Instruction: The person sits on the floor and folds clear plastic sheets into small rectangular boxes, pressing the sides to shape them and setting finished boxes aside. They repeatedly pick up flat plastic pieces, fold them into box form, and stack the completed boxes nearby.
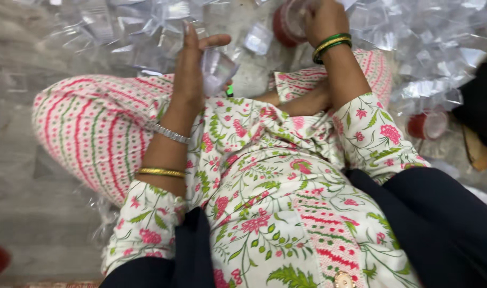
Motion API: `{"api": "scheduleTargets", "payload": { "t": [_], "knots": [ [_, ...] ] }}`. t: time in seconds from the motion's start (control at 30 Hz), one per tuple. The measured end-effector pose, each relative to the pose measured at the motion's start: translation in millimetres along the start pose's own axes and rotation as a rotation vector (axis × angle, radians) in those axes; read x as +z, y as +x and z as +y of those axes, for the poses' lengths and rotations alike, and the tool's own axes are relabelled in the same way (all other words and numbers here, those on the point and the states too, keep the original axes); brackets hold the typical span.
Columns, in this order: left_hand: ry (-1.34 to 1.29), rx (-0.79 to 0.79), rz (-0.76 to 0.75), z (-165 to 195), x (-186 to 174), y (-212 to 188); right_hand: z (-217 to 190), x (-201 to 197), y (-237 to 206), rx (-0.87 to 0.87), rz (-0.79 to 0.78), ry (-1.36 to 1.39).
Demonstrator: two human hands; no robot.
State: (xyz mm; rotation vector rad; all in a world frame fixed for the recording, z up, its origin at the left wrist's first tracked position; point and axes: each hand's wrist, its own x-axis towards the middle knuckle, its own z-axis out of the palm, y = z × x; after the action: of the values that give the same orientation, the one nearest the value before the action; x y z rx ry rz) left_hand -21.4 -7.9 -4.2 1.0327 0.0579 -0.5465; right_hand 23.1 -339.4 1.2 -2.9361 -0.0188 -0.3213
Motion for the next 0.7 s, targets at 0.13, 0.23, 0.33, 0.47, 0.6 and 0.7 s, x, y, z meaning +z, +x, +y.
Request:
{"api": "scheduleTargets", "payload": {
  "t": [0.13,0.23,0.33,0.47,0.6,0.7],
  "knots": [
    [0.019,0.019,0.034,-4,1,1,-15,6,-6,-0.091,-0.132,-0.041],
    [0.034,0.045,0.059,-9,1,3,-22,9,-3,0.164,-0.088,-0.069],
    [0.047,0.065,0.086,-14,-3,12,-13,11,2,0.140,-0.034,-0.135],
    [0.099,0.122,0.135,-22,-11,20,0,14,2,-0.009,-0.202,-0.059],
    [0.151,0.221,0.095,-26,-15,22,-8,11,3,0.105,-0.122,-0.079],
    [0.247,0.168,0.115,-23,-16,23,-27,8,4,0.055,0.029,0.095]
  ]
}}
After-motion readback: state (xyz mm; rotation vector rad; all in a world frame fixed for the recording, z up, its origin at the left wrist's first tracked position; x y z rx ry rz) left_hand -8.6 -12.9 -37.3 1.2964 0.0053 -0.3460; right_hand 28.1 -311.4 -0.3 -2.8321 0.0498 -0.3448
